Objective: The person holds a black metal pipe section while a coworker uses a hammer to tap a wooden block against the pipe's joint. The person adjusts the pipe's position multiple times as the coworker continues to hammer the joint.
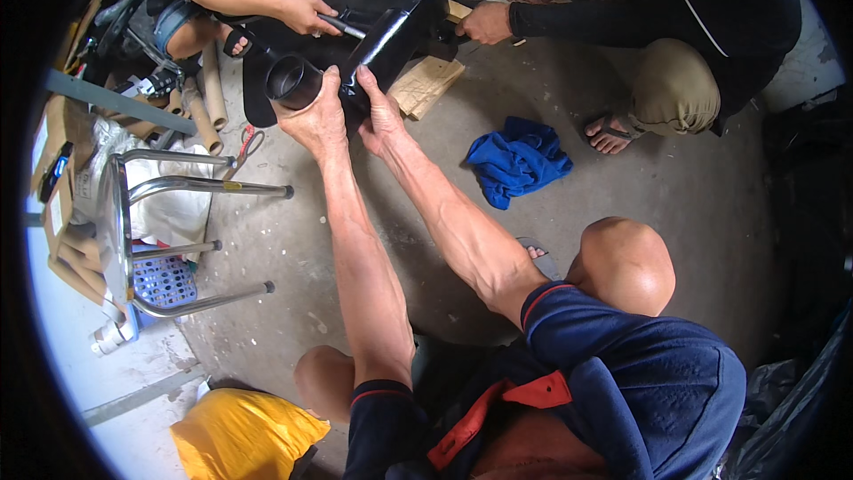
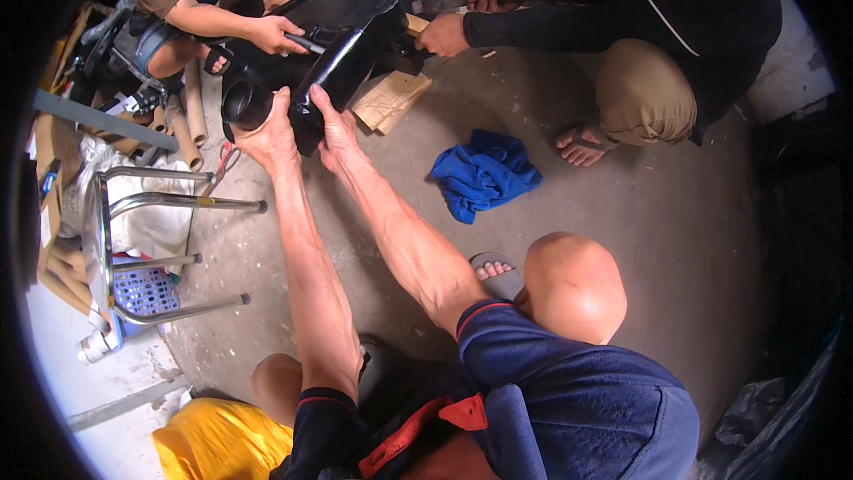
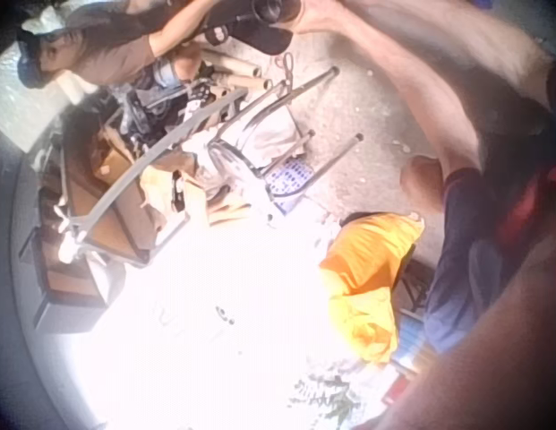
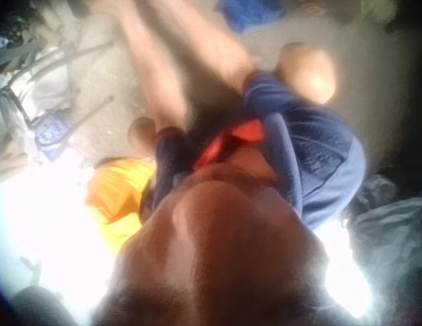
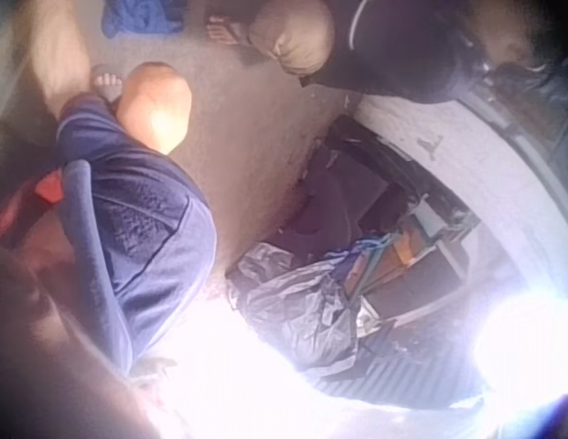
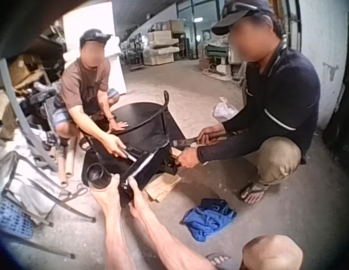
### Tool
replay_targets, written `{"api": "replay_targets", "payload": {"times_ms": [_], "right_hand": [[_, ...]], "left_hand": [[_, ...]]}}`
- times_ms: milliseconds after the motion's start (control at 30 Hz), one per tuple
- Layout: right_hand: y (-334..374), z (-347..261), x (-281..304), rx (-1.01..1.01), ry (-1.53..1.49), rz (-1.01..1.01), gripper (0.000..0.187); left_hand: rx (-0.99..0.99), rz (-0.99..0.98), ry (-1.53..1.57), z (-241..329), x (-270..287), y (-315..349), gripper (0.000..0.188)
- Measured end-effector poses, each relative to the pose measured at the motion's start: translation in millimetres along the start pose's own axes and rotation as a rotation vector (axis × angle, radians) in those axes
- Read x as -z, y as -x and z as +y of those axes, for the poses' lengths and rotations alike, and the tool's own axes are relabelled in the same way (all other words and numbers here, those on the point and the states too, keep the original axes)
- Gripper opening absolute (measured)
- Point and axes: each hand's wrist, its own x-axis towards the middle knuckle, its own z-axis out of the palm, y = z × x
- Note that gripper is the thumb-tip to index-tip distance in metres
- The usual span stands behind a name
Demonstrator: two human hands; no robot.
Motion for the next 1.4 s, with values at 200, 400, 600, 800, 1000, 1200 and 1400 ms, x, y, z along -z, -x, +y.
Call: {"api": "replay_targets", "payload": {"times_ms": [200, 400, 600, 800, 1000, 1200, 1400], "right_hand": [[-4.3, 9.6, 0.6, 0.026, -0.078, -0.02, 0.072], [-5.5, 15.7, 2.5, 0.002, -0.13, -0.002, 0.079], [-5.0, 18.4, 1.9, -0.017, -0.117, -0.017, 0.084], [-10.9, 13.2, 5.6, -0.02, -0.098, -0.007, 0.084], [-7.1, 17.5, 4.2, 0.0, -0.07, 0.024, 0.081], [-10.1, 9.9, 4.8, -0.023, -0.093, -0.027, 0.077], [-7.4, 12.7, 3.0, -0.029, -0.07, -0.034, 0.071]], "left_hand": [[0.042, 0.002, 0.004, 0.6, 2.1, 0.2, 0.044], [0.005, 0.016, 0.01, 2.6, 0.3, 0.7, 0.043], [0.036, 0.004, -0.031, 3.8, 3.1, 1.6, 0.044], [-0.006, 0.031, -0.03, 1.2, -6.7, 4.9, 0.045], [-0.004, 0.047, -0.017, 6.0, -4.3, 6.0, 0.039], [-0.046, 0.089, -0.052, 6.3, -12.4, 8.2, 0.035], [0.02, 0.058, -0.02, 7.9, -6.6, 7.9, 0.044]]}}
